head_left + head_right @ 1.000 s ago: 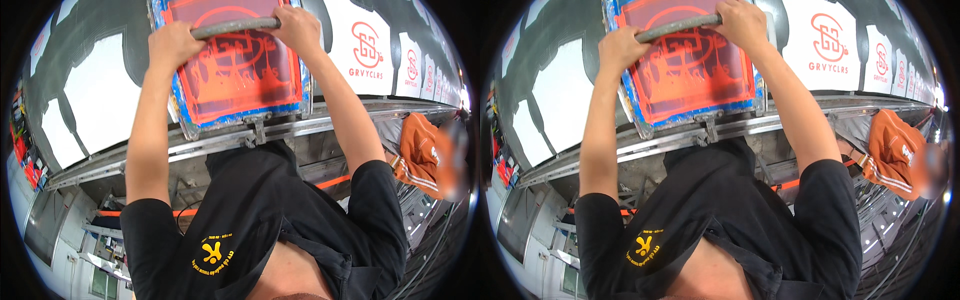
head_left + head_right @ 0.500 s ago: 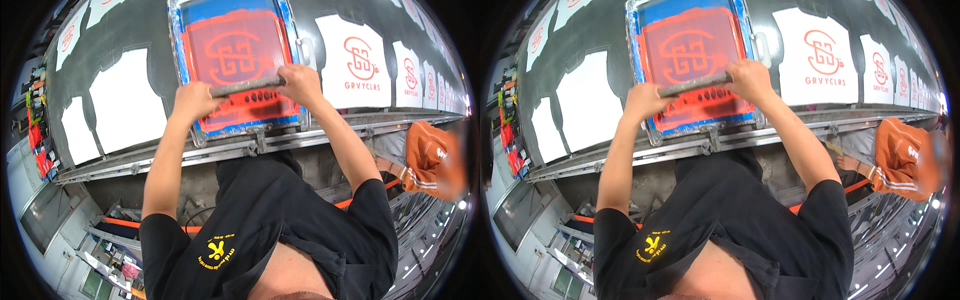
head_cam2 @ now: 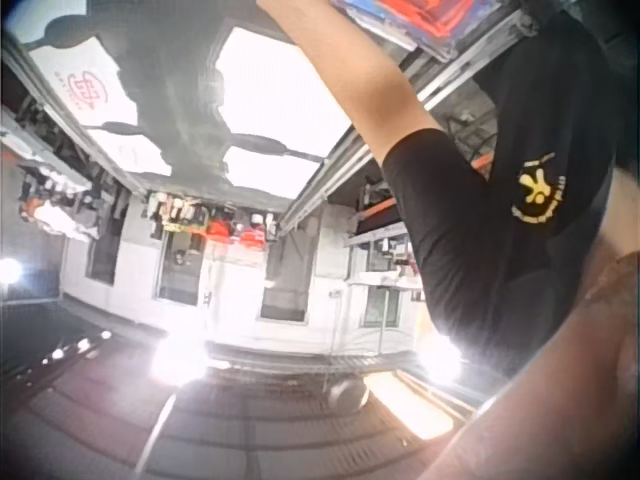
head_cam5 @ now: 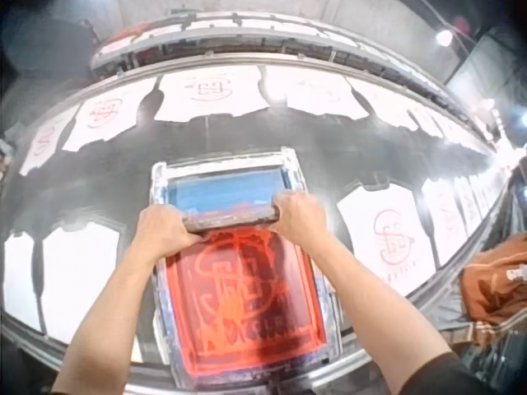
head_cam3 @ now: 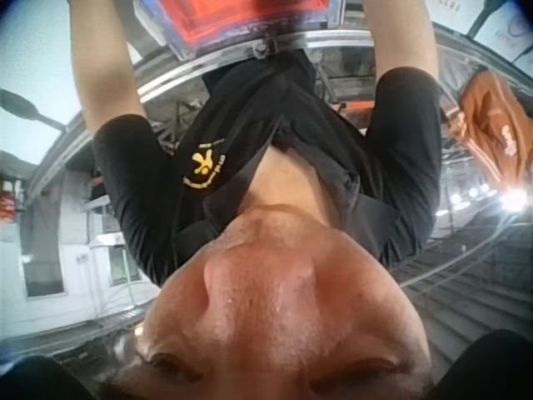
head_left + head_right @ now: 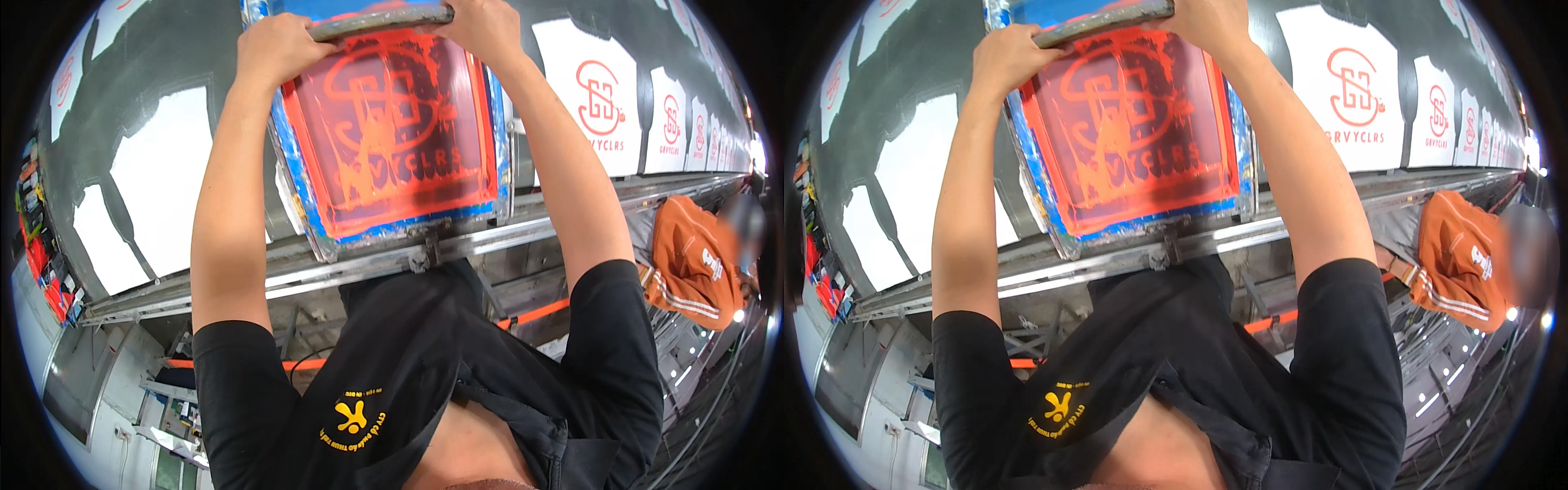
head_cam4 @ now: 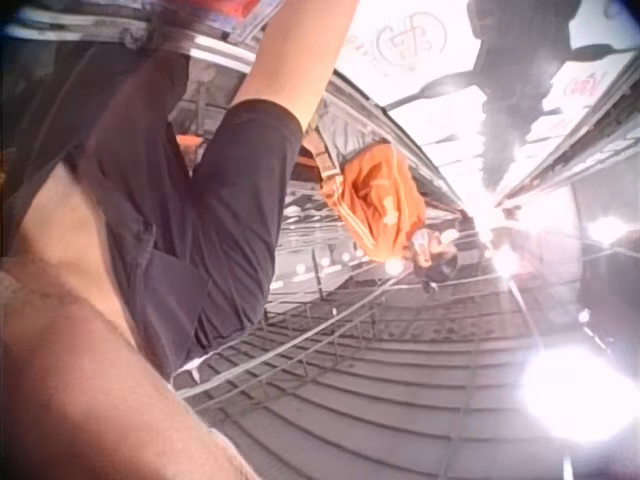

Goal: The person uses a squeegee to apply red ink onto a screen printing frame, repeatedly pulling the ink across the mesh to print a logo onto white t-shirts. After printing, the person scrapes the excess ink back into a container and then uses a high-pressure water hose to clean the ink off the screen frame.

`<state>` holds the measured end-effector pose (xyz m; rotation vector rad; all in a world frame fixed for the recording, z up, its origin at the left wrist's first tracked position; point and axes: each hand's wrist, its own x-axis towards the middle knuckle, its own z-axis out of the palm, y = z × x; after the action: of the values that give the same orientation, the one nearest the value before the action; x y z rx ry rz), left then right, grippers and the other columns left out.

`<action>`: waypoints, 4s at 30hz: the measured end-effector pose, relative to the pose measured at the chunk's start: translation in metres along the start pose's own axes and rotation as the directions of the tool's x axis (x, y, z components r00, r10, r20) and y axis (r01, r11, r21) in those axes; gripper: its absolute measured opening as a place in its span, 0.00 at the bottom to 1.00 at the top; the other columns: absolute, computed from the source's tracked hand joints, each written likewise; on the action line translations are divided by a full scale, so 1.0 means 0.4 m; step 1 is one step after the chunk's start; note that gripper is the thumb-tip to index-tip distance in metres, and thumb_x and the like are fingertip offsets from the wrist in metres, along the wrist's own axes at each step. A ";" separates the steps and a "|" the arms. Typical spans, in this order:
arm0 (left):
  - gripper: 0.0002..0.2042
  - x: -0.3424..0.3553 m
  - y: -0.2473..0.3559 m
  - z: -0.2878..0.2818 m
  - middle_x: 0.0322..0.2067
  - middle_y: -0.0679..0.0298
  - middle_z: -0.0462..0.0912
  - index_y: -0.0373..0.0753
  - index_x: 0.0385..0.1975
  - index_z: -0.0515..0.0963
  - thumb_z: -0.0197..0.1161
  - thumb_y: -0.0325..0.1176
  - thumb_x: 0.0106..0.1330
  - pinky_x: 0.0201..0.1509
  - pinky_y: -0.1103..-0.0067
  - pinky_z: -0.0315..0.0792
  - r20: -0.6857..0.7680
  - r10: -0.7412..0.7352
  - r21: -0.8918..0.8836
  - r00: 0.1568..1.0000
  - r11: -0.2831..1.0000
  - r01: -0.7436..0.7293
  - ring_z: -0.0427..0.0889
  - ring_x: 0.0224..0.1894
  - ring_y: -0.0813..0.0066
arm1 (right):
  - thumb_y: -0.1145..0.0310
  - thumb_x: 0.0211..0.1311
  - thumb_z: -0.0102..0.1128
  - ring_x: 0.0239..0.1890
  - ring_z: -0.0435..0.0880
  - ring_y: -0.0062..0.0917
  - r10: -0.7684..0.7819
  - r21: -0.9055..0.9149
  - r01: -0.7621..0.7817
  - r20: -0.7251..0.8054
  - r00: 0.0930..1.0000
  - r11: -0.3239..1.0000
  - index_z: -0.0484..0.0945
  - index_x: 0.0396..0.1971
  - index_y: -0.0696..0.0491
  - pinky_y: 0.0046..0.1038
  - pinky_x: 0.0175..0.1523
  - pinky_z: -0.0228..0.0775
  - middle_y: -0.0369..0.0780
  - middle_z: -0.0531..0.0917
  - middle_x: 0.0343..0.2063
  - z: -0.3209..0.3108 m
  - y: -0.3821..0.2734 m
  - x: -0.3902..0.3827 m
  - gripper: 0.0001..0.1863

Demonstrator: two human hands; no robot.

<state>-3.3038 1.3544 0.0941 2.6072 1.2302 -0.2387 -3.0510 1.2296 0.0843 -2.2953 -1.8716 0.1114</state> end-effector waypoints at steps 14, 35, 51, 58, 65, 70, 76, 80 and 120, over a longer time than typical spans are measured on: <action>0.27 -0.639 0.207 0.250 0.44 0.64 0.88 0.43 0.46 0.85 0.80 0.35 0.40 0.51 0.67 0.80 -0.225 0.031 -0.183 0.974 0.980 -0.074 0.86 0.49 0.60 | 0.70 0.35 0.74 0.35 0.80 0.30 -0.066 0.129 0.091 -0.182 0.981 0.987 0.79 0.27 0.45 0.34 0.39 0.69 0.33 0.78 0.27 0.019 -0.070 -0.690 0.15; 0.23 -0.755 0.153 0.227 0.49 0.59 0.85 0.38 0.48 0.82 0.66 0.23 0.47 0.57 0.64 0.76 -0.361 0.092 -0.363 0.928 0.903 -0.230 0.82 0.53 0.58 | 0.61 0.69 0.67 0.36 0.79 0.19 0.526 0.871 -0.134 -0.157 0.835 0.473 0.78 0.58 0.60 0.25 0.42 0.73 0.41 0.86 0.38 0.005 0.019 -0.273 0.24; 0.21 -0.991 -0.625 0.125 0.42 0.58 0.85 0.35 0.43 0.83 0.65 0.21 0.43 0.54 0.63 0.76 -0.275 0.051 -0.388 0.960 0.908 -0.160 0.82 0.48 0.53 | 0.59 0.69 0.64 0.23 0.73 0.16 0.631 0.841 -0.362 0.031 0.775 0.403 0.81 0.55 0.53 0.27 0.31 0.67 0.35 0.81 0.22 0.266 -0.825 -0.172 0.19; 0.24 -1.021 -0.728 0.134 0.50 0.58 0.84 0.35 0.49 0.82 0.64 0.21 0.46 0.57 0.63 0.76 -0.219 0.121 -0.225 0.968 0.959 -0.171 0.80 0.54 0.55 | 0.55 0.66 0.63 0.42 0.88 0.34 0.640 0.723 -0.414 -0.050 0.767 0.553 0.80 0.57 0.48 0.35 0.51 0.76 0.45 0.89 0.41 0.340 -0.930 -0.137 0.22; 0.10 -0.983 -0.710 0.047 0.35 0.48 0.83 0.31 0.39 0.78 0.65 0.26 0.60 0.43 0.57 0.78 -0.079 0.004 -0.356 0.997 0.934 -0.032 0.84 0.39 0.43 | 0.51 0.64 0.64 0.45 0.88 0.38 0.626 0.604 -0.484 -0.031 0.779 0.632 0.78 0.59 0.44 0.38 0.53 0.76 0.44 0.89 0.42 0.301 -0.935 -0.145 0.25; 0.11 -0.913 -0.753 0.027 0.29 0.46 0.82 0.32 0.31 0.77 0.65 0.35 0.65 0.39 0.55 0.75 -0.209 -0.265 -0.306 0.941 0.932 0.194 0.84 0.34 0.42 | 0.49 0.64 0.62 0.42 0.88 0.36 0.635 0.630 -0.517 0.049 0.771 0.579 0.76 0.62 0.44 0.37 0.51 0.76 0.41 0.89 0.36 0.292 -0.953 -0.150 0.28; 0.16 -0.839 -0.805 0.012 0.29 0.43 0.85 0.31 0.29 0.80 0.65 0.41 0.64 0.44 0.54 0.77 -0.300 -0.542 -0.229 0.785 0.840 0.492 0.85 0.35 0.41 | 0.51 0.65 0.60 0.39 0.89 0.39 0.627 0.650 -0.520 0.087 0.775 0.554 0.74 0.64 0.43 0.41 0.48 0.77 0.41 0.88 0.32 0.273 -0.965 -0.153 0.28; 0.17 -0.812 -0.796 0.001 0.30 0.42 0.86 0.29 0.30 0.81 0.65 0.42 0.64 0.46 0.56 0.78 -0.287 -0.618 -0.214 0.732 0.786 0.580 0.86 0.37 0.41 | 0.52 0.66 0.59 0.40 0.88 0.43 0.611 0.659 -0.504 0.084 0.787 0.559 0.72 0.64 0.44 0.44 0.49 0.77 0.43 0.88 0.32 0.277 -0.958 -0.154 0.28; 0.12 -0.341 -0.982 -0.134 0.36 0.61 0.88 0.52 0.45 0.85 0.64 0.44 0.64 0.45 0.61 0.78 -0.055 0.193 -0.132 0.980 0.971 -0.199 0.87 0.42 0.56 | 0.52 0.65 0.65 0.36 0.89 0.35 0.660 0.516 -0.543 -0.060 0.748 0.662 0.77 0.61 0.44 0.36 0.47 0.78 0.44 0.89 0.34 0.292 -0.975 -0.152 0.26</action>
<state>-3.6920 1.5107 0.1194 2.6013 0.9547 -0.0606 -3.4590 1.2561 0.0382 -2.3265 -0.7626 0.3157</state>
